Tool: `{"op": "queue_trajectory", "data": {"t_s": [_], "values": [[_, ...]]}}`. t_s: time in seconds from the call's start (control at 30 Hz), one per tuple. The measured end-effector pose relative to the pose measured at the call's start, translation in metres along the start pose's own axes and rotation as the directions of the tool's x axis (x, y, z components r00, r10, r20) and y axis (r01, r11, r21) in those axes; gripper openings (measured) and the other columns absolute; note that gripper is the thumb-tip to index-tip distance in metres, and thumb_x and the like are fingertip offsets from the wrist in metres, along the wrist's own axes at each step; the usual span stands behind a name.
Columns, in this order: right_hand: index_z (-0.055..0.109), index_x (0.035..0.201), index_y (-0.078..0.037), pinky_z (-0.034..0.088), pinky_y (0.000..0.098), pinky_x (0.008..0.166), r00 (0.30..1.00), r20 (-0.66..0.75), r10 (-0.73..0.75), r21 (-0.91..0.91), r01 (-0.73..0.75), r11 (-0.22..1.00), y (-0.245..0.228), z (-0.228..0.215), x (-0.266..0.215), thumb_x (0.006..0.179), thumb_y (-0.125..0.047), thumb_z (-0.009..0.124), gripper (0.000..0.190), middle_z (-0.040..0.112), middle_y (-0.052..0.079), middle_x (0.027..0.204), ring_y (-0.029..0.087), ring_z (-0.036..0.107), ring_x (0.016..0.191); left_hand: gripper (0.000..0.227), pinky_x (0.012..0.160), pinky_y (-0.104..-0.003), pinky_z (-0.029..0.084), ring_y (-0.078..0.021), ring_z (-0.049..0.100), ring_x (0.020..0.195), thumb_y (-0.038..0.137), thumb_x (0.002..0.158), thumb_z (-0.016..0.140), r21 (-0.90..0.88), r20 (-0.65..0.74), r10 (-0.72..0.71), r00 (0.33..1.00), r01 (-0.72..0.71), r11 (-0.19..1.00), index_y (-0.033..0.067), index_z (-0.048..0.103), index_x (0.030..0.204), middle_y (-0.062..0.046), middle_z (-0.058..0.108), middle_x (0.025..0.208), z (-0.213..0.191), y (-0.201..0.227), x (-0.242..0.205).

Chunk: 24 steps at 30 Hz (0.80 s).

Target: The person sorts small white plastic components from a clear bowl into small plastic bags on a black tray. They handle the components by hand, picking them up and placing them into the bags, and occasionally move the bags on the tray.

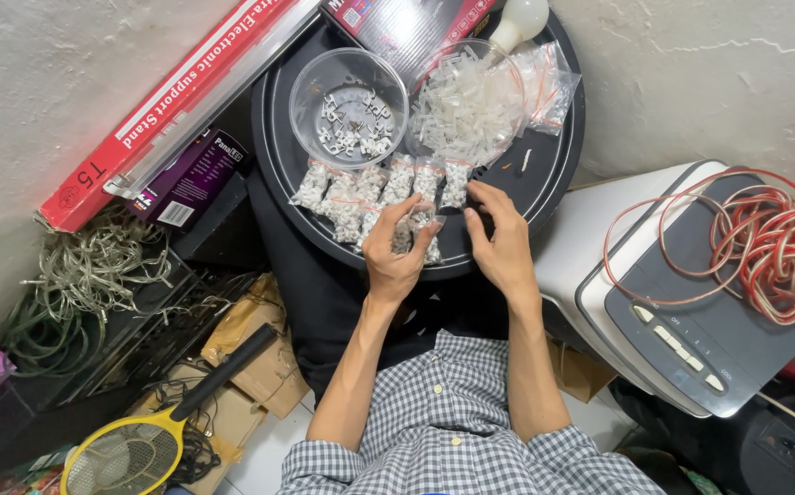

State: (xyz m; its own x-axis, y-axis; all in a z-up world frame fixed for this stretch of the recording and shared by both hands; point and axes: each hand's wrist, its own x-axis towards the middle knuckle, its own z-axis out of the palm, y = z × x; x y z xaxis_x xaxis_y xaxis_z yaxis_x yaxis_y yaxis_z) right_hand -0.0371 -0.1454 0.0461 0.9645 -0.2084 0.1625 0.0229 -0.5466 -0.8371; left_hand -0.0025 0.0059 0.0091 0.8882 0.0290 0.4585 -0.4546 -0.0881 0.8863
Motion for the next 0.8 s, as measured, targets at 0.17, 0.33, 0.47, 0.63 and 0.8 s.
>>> {"op": "queue_trajectory", "data": {"t_s": [0.17, 0.33, 0.47, 0.63, 0.8], "values": [[0.066, 0.128, 0.003, 0.057, 0.0468, 0.090, 0.995, -0.094, -0.014, -0.032, 0.011, 0.999, 0.004, 0.006, 0.001, 0.105, -0.005, 0.055, 0.027, 0.068, 0.022, 0.117, 0.038, 0.069, 0.106, 0.033, 0.088, -0.036, 0.057, -0.0208, 0.072, 0.092, 0.019, 0.089, 0.081, 0.074, -0.157, 0.064, 0.986, -0.053, 0.996, 0.0052, 0.072, 0.118, -0.005, 0.076, 0.095, -0.002, -0.001, 0.001], [0.047, 0.141, 0.010, 0.057, 0.0478, 0.092, 0.981, -0.189, -0.051, 0.133, 0.077, 0.988, 0.017, 0.006, 0.010, 0.109, 0.004, 0.025, 0.040, 0.067, 0.030, 0.116, 0.039, 0.069, 0.106, 0.032, 0.090, -0.037, 0.056, -0.0226, 0.071, 0.090, 0.018, 0.090, 0.079, 0.095, -0.285, 0.117, 0.951, -0.094, 0.991, 0.0002, 0.071, 0.116, -0.008, 0.076, 0.091, -0.003, -0.009, -0.003], [0.054, 0.138, 0.005, 0.058, 0.0436, 0.095, 0.971, -0.190, -0.144, 0.067, 0.159, 0.985, -0.010, -0.003, 0.035, 0.082, 0.020, 0.030, 0.063, 0.062, 0.020, 0.121, 0.033, 0.062, 0.116, 0.031, 0.089, -0.037, 0.054, -0.0220, 0.068, 0.087, 0.016, 0.090, 0.079, 0.115, -0.369, 0.147, 0.918, -0.112, 0.987, -0.0006, 0.071, 0.115, -0.008, 0.076, 0.090, -0.002, -0.018, -0.006], [0.062, 0.134, -0.001, 0.057, 0.0421, 0.093, 0.956, -0.082, -0.283, 0.022, 0.286, 0.958, -0.050, -0.002, 0.081, 0.092, 0.014, 0.050, 0.047, 0.066, 0.015, 0.116, 0.031, 0.065, 0.113, 0.030, 0.092, -0.037, 0.051, -0.0214, 0.069, 0.089, 0.017, 0.091, 0.079, 0.171, -0.369, 0.133, 0.920, -0.074, 0.982, 0.0024, 0.071, 0.116, -0.007, 0.076, 0.092, -0.002, -0.009, -0.002], [0.062, 0.126, 0.000, 0.052, 0.0392, 0.095, 0.816, 0.304, -0.492, -0.024, 0.523, 0.852, -0.071, 0.031, 0.131, 0.091, 0.001, 0.069, 0.036, 0.060, 0.015, 0.122, 0.029, 0.062, 0.108, 0.038, 0.101, -0.036, 0.051, -0.0214, 0.066, 0.099, 0.002, 0.084, 0.076, 0.225, -0.190, -0.061, 0.980, 0.105, 0.969, 0.0063, 0.063, 0.120, -0.004, 0.074, 0.104, -0.013, 0.011, 0.000]]}}
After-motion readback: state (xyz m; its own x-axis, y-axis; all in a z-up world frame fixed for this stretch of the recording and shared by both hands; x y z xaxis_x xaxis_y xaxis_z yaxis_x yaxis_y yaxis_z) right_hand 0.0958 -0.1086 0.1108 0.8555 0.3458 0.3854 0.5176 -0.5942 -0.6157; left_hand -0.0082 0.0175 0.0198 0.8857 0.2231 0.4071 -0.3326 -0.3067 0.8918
